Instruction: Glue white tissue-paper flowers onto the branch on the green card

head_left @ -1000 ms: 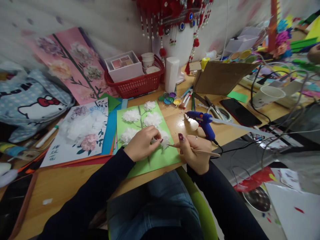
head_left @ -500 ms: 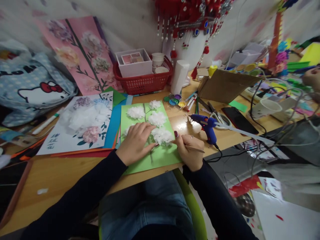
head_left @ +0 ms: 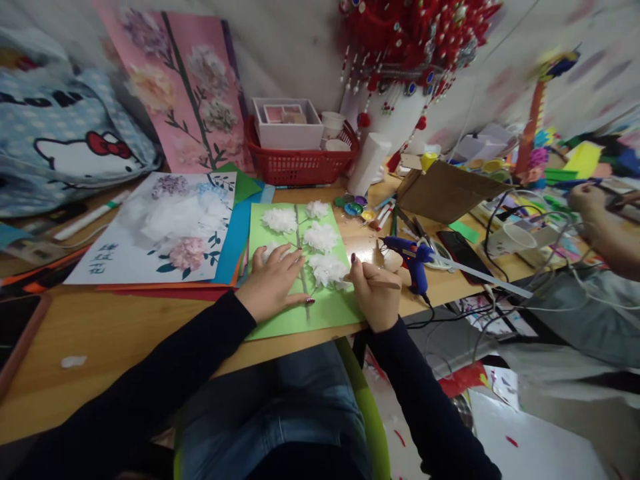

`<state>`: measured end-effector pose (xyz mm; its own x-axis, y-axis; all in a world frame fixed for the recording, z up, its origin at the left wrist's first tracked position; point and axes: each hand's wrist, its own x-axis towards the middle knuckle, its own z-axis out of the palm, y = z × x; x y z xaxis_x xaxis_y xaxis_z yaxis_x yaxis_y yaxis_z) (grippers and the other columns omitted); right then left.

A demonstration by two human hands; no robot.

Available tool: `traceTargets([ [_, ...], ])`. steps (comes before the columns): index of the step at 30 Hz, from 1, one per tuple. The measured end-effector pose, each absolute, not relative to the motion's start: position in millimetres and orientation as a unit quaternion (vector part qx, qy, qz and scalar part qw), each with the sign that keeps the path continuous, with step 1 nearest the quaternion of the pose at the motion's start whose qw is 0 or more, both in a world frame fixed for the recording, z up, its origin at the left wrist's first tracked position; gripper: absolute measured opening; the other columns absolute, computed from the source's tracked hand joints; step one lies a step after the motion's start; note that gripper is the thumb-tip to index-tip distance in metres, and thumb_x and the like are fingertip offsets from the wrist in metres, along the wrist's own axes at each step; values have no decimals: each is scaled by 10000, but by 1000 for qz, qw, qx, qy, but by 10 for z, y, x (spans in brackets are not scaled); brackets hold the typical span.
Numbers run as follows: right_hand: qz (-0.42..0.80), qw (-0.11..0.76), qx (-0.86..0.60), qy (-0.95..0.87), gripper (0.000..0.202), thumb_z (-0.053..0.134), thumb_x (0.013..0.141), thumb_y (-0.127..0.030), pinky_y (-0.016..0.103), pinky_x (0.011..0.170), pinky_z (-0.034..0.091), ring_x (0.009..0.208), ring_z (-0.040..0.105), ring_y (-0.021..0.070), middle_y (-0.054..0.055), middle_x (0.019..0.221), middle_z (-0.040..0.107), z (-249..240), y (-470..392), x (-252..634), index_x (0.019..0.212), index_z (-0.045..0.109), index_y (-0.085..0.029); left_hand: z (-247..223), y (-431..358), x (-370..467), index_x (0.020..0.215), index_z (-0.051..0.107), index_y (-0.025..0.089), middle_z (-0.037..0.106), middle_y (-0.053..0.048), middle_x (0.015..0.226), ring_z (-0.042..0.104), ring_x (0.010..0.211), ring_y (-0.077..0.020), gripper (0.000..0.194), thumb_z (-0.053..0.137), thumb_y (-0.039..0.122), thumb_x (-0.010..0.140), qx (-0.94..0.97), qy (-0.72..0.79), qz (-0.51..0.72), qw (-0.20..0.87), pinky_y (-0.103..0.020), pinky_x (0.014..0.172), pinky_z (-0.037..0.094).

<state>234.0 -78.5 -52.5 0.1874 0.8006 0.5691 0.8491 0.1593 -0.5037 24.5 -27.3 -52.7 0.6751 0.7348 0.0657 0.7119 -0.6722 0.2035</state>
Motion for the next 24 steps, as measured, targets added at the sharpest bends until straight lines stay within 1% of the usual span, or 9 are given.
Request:
traceTargets([
  [3, 53, 435, -677, -591, 487, 466, 922, -397, 231, 481, 360, 446, 545, 113, 14, 474, 618, -481, -670, 2368, 515, 611, -175, -529, -269, 243, 1375, 491, 171, 459, -144, 1471, 336, 1361, -383, 625, 545, 550, 881, 911, 398, 69, 85, -626, 1095, 148],
  [6, 106, 434, -700, -557, 453, 501, 880, -393, 239, 507, 389, 460, 571, 133, 13, 445, 606, -439, -555, 2399, 495, 612, -181, -516, -272, 240, 1376, 492, 181, 450, -141, 1480, 330, 1367, -383, 621, 560, 543, 875, 908, 405, 62, 86, -632, 1093, 158],
  [12, 110, 479, -698, -521, 499, 496, 873, -462, 244, 478, 379, 414, 553, 143, 5, 364, 532, -406, -537, 2405, 474, 608, -184, -495, -269, 237, 1375, 489, 224, 441, -127, 1489, 325, 1373, -375, 637, 575, 575, 851, 908, 408, 51, 81, -623, 1086, 191],
  [16, 118, 509, -690, -501, 527, 488, 871, -510, 240, 435, 357, 364, 517, 131, 8, 356, 528, -379, -584, 2420, 478, 607, -179, -516, -262, 238, 1374, 493, 239, 458, -138, 1474, 331, 1369, -370, 628, 550, 591, 858, 908, 408, 59, 74, -621, 1085, 201],
  [20, 130, 537, -681, -480, 551, 487, 863, -543, 236, 393, 333, 315, 472, 116, 8, 337, 511, -293, -628, 2463, 471, 601, -173, -543, -265, 243, 1377, 496, 251, 456, -133, 1475, 340, 1367, -375, 631, 574, 586, 848, 907, 409, 67, 68, -631, 1089, 209],
  [24, 159, 622, -633, -432, 554, 525, 832, -578, 230, 356, 302, 297, 432, 103, -5, 323, 473, -267, -708, 2467, 463, 581, -169, -506, -299, 209, 1359, 516, 249, 470, -124, 1466, 353, 1364, -363, 592, 620, 524, 845, 912, 396, 81, 68, -615, 1087, 236],
])
